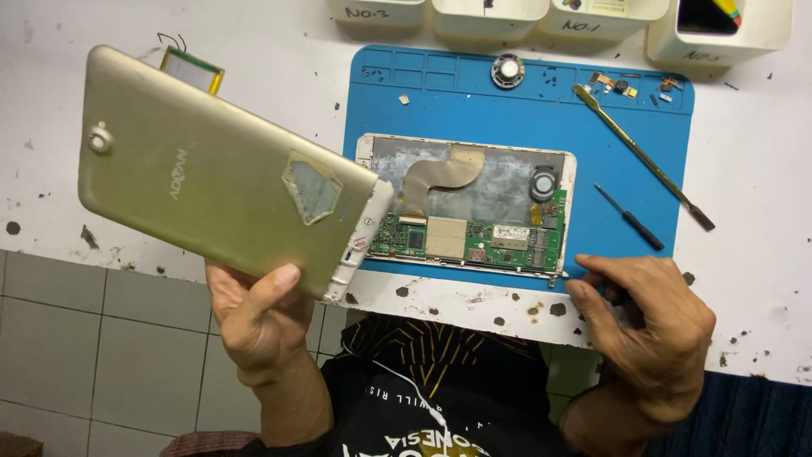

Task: Disassembling and inspecting the internal components of a tablet using repair tools

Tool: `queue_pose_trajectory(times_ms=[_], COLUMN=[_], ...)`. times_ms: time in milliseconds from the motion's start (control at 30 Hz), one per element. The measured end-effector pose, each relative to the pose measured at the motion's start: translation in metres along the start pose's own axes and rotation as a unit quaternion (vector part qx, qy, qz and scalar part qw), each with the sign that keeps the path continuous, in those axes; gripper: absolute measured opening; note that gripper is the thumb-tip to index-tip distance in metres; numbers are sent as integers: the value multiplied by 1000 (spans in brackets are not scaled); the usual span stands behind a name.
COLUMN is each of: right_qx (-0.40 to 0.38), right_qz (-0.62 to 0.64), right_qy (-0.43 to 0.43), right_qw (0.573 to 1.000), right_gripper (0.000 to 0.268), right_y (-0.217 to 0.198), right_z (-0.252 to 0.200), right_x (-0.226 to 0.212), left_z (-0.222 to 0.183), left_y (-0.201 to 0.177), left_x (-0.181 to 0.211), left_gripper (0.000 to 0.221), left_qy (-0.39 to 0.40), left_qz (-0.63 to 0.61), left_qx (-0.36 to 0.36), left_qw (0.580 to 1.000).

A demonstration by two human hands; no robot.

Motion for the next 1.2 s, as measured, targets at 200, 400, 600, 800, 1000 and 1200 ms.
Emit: queue_pose_trajectory(times_ms=[200,400,600,800,1000,1200], right_qx=[-1,-4,-1,-55,-157,-175], right_qz=[-15,-12,0,42,37,89], right_qy=[-3,-31,-44,-182,-156,-107], right_qw=[1000,999,999,981,974,975], right_gripper=[20,44,69,109,136,130], right_y=[1,1,0,37,72,64], right_z=[-2,-3,-2,14,44,48], right_x=[-1,-2,-11,-72,-101,-91], left_z=[-4,-8,-13,-21,-42,-44], left_y=[6,34,32,57,109,137], left_x=[3,11,8,-4,-21,-21], left_gripper=[85,81,74,66,55,42], left_qy=[23,48,71,-8,-73,-77], left_qz=[78,117,203,219,241,281], left_qx=[-15,-88,-77,-82,-173,-257], left_qw=[997,988,974,972,952,922])
Point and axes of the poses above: each hand's wrist, its own z-axis towards the middle knuckle, its own y-axis out of the palm, x = y × z, the point moved 10 cm from there along z, towards the middle knuckle, and after that the axes turned 8 degrees about z, right-handed, at the moved point
